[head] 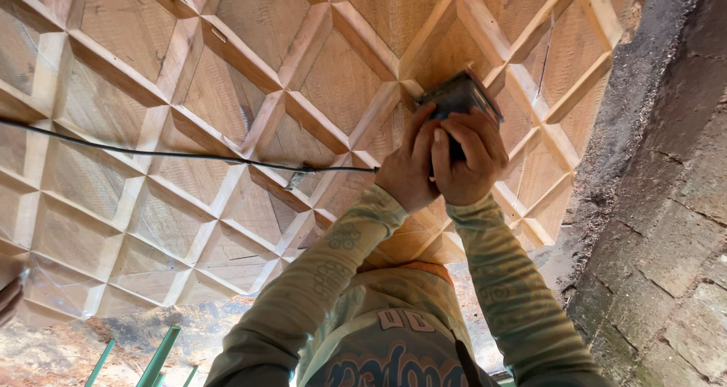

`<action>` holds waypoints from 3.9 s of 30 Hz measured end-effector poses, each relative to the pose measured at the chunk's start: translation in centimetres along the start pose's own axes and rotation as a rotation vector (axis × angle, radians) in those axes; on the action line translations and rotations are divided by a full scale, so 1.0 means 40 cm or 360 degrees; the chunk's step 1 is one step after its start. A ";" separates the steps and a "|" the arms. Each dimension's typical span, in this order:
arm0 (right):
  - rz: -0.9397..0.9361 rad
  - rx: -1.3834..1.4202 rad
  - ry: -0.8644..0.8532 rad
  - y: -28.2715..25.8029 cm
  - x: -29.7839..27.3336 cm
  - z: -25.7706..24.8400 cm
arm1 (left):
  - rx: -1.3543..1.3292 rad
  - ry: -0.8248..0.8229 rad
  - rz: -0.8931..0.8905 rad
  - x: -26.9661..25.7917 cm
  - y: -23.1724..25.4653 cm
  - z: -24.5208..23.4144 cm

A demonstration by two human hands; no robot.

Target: The person uses a handheld electric sander to smooth the surface of a large wooden panel featuring a geometric, diamond-shaped relief pattern. The person moves the sander systematically across the raised sections of the wood, managing the power cord with the left hand while operating the tool with the right.

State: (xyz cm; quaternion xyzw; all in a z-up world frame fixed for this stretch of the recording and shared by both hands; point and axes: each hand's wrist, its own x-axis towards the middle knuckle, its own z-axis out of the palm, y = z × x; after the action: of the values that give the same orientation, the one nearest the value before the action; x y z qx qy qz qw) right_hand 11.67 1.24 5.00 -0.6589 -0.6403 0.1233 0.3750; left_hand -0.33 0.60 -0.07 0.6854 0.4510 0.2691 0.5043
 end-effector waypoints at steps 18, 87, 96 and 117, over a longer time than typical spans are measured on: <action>0.0024 -0.0014 0.0029 -0.015 -0.011 -0.012 | 0.0049 -0.0137 -0.0025 -0.008 0.012 0.001; 0.0335 -0.0023 0.0114 0.135 -0.222 -0.253 | 0.0108 -0.0448 -0.0135 -0.120 0.121 0.285; 0.0229 0.0015 0.0039 0.124 -0.178 -0.217 | 0.0169 -0.0092 0.0114 -0.101 0.106 0.248; 0.0033 -0.0007 0.0009 0.136 -0.143 -0.132 | 0.0161 -0.0191 -0.0058 -0.067 0.063 0.183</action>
State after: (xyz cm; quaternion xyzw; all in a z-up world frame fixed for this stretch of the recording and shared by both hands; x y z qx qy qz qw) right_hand 18.30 -5.34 3.25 -0.6667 -0.6326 0.1239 0.3742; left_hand 5.37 -5.28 -0.02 0.7166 0.4454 0.1953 0.4999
